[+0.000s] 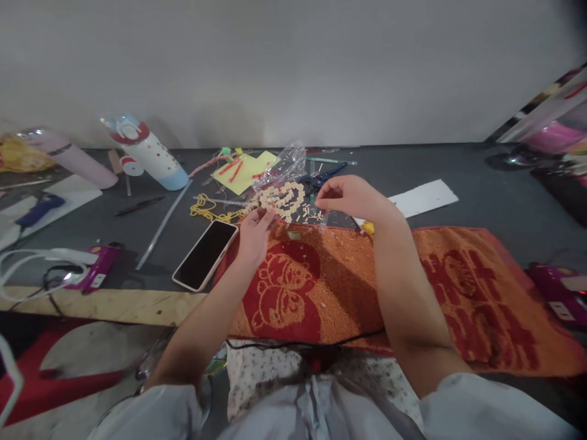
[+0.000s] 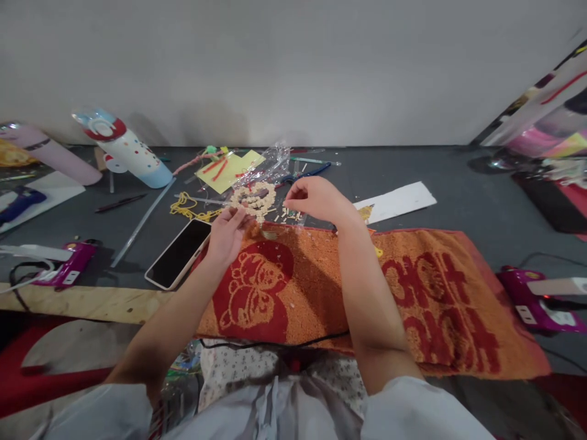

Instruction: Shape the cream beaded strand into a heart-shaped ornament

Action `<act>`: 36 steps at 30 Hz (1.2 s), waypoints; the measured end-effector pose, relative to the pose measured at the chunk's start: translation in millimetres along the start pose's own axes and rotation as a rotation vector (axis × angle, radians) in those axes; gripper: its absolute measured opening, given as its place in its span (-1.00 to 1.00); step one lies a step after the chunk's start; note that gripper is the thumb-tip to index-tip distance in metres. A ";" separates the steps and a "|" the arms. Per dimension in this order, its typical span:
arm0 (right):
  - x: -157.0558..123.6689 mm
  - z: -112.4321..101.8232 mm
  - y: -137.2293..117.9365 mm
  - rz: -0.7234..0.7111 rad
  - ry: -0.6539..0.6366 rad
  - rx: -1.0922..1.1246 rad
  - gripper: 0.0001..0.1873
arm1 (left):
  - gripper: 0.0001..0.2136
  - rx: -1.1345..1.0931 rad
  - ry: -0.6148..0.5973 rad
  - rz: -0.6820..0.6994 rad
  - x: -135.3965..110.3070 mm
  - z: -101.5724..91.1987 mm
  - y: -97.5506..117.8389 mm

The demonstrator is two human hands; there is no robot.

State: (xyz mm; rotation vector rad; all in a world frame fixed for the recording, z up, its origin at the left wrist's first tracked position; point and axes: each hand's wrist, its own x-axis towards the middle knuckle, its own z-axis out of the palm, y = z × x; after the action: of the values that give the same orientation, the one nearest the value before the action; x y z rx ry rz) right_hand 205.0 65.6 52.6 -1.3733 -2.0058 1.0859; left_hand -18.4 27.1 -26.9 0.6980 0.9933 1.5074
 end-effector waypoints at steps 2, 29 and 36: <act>2.8 5.2 0.5 0.004 0.033 0.050 -0.77 | -0.68 0.010 -0.009 -0.009 -1.7 0.4 -0.6; 10.4 18.8 0.2 -0.042 0.023 -0.062 -0.75 | -0.63 0.060 0.000 -0.106 -7.2 2.8 -1.1; 9.0 17.1 -4.3 -0.001 0.015 -0.063 -0.78 | -0.63 0.100 -0.006 -0.083 -5.9 2.1 -1.3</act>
State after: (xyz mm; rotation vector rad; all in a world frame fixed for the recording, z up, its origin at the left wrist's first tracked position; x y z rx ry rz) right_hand 186.5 67.3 45.8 -1.4080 -2.0451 1.0168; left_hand -14.9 21.7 -26.4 0.7232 1.0862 1.3903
